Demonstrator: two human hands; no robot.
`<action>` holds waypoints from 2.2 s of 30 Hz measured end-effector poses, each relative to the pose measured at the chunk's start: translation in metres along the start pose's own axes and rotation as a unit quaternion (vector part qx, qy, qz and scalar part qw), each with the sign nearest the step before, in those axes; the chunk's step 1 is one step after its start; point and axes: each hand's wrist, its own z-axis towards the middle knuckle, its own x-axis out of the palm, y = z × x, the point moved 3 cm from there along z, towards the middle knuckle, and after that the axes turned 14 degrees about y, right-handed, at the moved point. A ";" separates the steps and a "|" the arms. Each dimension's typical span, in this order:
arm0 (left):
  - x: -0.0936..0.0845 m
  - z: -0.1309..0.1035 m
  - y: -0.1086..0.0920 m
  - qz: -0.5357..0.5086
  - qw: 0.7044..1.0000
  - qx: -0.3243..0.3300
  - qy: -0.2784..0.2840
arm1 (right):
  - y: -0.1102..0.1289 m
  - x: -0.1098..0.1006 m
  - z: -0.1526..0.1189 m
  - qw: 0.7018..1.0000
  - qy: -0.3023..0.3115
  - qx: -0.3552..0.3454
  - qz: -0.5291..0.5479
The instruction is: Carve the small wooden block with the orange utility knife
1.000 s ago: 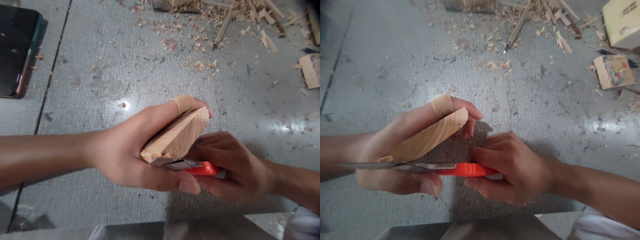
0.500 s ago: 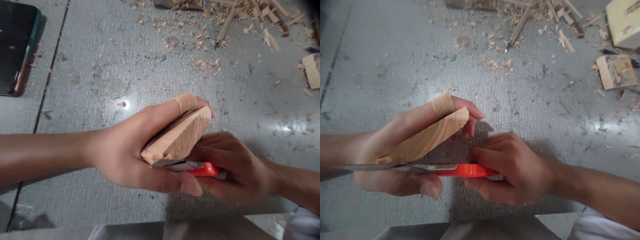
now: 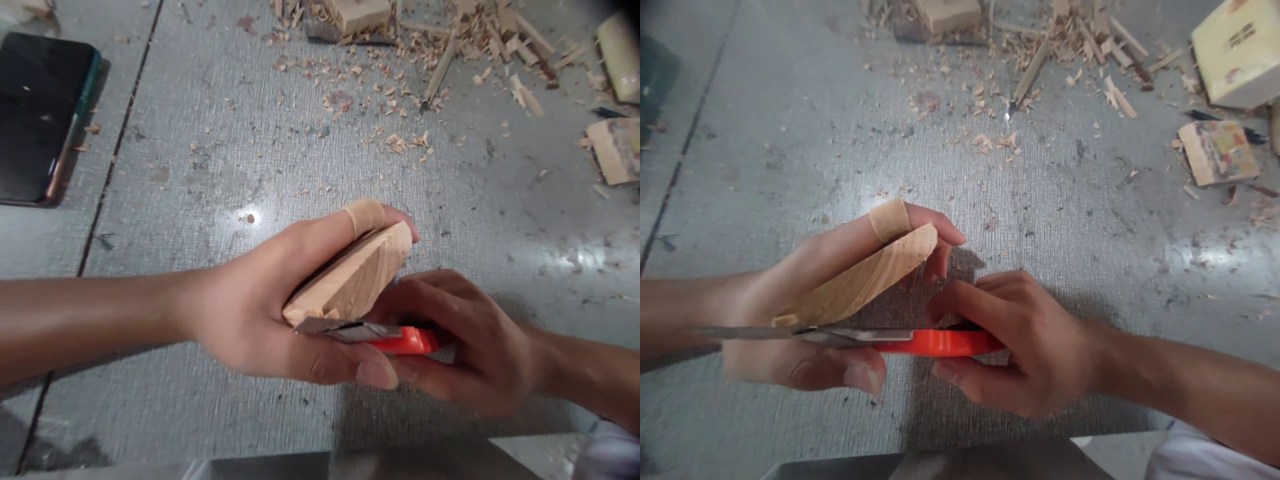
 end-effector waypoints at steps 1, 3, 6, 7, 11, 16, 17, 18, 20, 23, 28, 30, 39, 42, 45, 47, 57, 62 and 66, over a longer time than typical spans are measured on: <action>0.000 -0.001 0.000 -0.003 1.000 -0.003 -0.002 | 0.000 0.000 0.000 1.000 -0.011 -0.004 0.014; 0.001 -0.002 0.001 -0.003 1.000 -0.005 -0.004 | -0.001 -0.001 -0.001 0.999 -0.017 -0.024 0.037; 0.003 -0.002 0.001 -0.002 1.000 0.000 -0.005 | -0.001 0.000 0.000 0.997 0.001 -0.059 0.054; 0.003 -0.002 0.000 -0.006 1.000 0.006 -0.007 | -0.002 0.000 0.001 0.997 0.008 -0.060 0.056; 0.006 -0.002 0.001 -0.040 0.999 0.037 -0.003 | -0.003 0.002 0.001 0.997 0.038 -0.045 0.058; 0.007 -0.003 0.006 -0.058 0.998 0.022 -0.023 | -0.001 0.001 0.000 0.997 0.033 -0.054 0.050; 0.007 -0.004 0.007 -0.050 0.998 0.020 -0.029 | -0.001 0.001 0.000 0.997 0.037 -0.052 0.043; 0.007 -0.005 0.008 -0.042 0.998 0.017 -0.036 | -0.001 0.001 0.001 0.997 0.040 -0.050 0.037; 0.006 -0.006 0.009 -0.029 0.998 0.017 -0.050 | -0.001 0.000 0.001 0.997 0.034 -0.049 0.038; 0.005 -0.007 0.010 -0.017 0.997 0.024 -0.067 | -0.002 -0.001 0.002 0.997 0.026 -0.048 0.059; 0.004 -0.007 0.010 0.008 0.997 0.032 -0.076 | -0.004 0.000 0.001 0.996 0.031 -0.028 0.075; 0.004 -0.007 0.010 -0.001 0.996 0.036 -0.084 | -0.003 -0.001 0.001 0.997 0.026 -0.024 0.075; 0.006 -0.009 0.013 -0.058 0.991 0.046 -0.114 | -0.006 0.000 0.001 0.989 -0.030 -0.034 0.139; 0.007 -0.009 0.013 -0.090 0.988 0.053 -0.113 | -0.006 0.002 0.001 0.992 0.003 -0.031 0.122; 0.008 -0.008 0.014 -0.089 0.988 0.058 -0.108 | -0.007 0.004 0.001 0.991 0.025 -0.030 0.130; 0.008 -0.007 0.015 -0.079 0.989 0.060 -0.110 | -0.007 0.004 0.001 0.989 0.029 -0.027 0.143; 0.010 -0.009 0.022 -0.120 0.985 0.057 -0.107 | -0.004 0.000 0.000 0.994 0.008 -0.026 0.108; 0.008 -0.008 0.021 -0.116 0.987 0.056 -0.094 | -0.006 0.003 0.000 0.993 0.013 -0.036 0.116; 0.008 -0.006 0.018 -0.124 0.986 0.063 -0.089 | -0.008 0.006 0.001 0.989 0.035 -0.024 0.145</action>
